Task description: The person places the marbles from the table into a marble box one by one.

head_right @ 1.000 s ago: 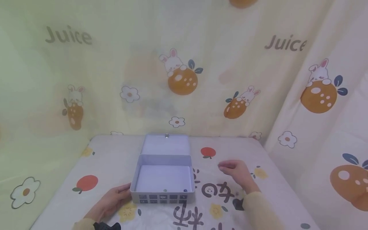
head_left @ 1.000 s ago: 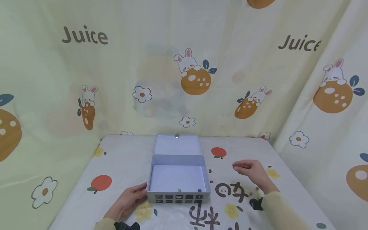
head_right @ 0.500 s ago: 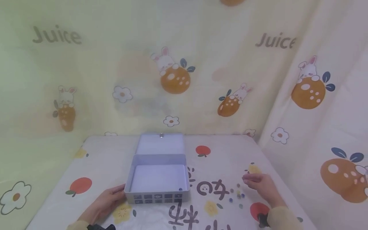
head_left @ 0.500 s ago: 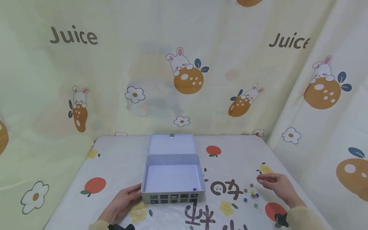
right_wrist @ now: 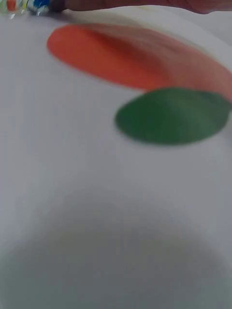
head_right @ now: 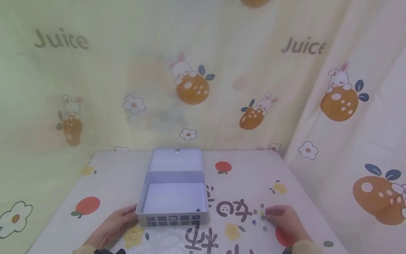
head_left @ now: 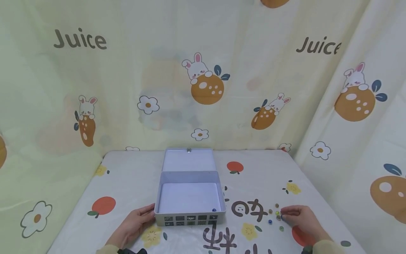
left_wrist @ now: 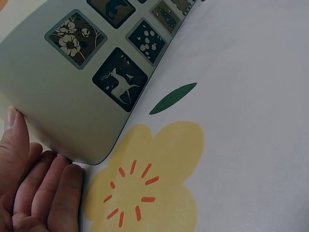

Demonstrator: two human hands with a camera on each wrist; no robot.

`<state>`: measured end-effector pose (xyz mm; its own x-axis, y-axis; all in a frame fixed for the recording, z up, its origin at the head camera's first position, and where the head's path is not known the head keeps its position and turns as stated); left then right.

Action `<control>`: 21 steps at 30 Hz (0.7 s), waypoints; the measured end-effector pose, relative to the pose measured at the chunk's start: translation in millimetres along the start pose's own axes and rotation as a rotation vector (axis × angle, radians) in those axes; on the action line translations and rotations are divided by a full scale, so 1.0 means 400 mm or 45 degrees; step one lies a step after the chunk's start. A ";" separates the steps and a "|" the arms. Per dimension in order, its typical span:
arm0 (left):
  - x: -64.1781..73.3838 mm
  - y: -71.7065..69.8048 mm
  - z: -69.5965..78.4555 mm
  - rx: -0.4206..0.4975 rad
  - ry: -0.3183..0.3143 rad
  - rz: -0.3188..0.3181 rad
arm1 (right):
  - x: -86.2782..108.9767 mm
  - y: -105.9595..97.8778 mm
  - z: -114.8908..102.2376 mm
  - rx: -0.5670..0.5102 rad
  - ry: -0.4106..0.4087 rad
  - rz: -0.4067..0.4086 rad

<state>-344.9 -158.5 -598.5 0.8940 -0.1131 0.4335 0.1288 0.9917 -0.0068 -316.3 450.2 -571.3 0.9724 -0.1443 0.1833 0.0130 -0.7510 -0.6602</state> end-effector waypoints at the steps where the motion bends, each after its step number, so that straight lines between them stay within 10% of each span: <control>1: 0.000 -0.001 0.002 0.002 0.000 0.005 | 0.002 0.002 -0.003 0.012 -0.014 0.003; 21: 0.005 0.000 0.004 0.015 -0.009 0.000 | 0.012 0.006 -0.012 0.016 -0.017 0.047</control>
<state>-343.9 -158.6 -596.2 0.8911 -0.1124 0.4396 0.1234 0.9923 0.0034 -312.7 444.8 -568.5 0.9753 -0.1633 0.1489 -0.0204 -0.7373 -0.6752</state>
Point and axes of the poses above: each hand's wrist, its own x-axis away from the middle knuckle, its own y-axis out of the palm, z = x × y, the point moved 6 cm from there along -x, towards the middle knuckle, and after that the axes turned 4 degrees about -y, right-handed, at the moved point
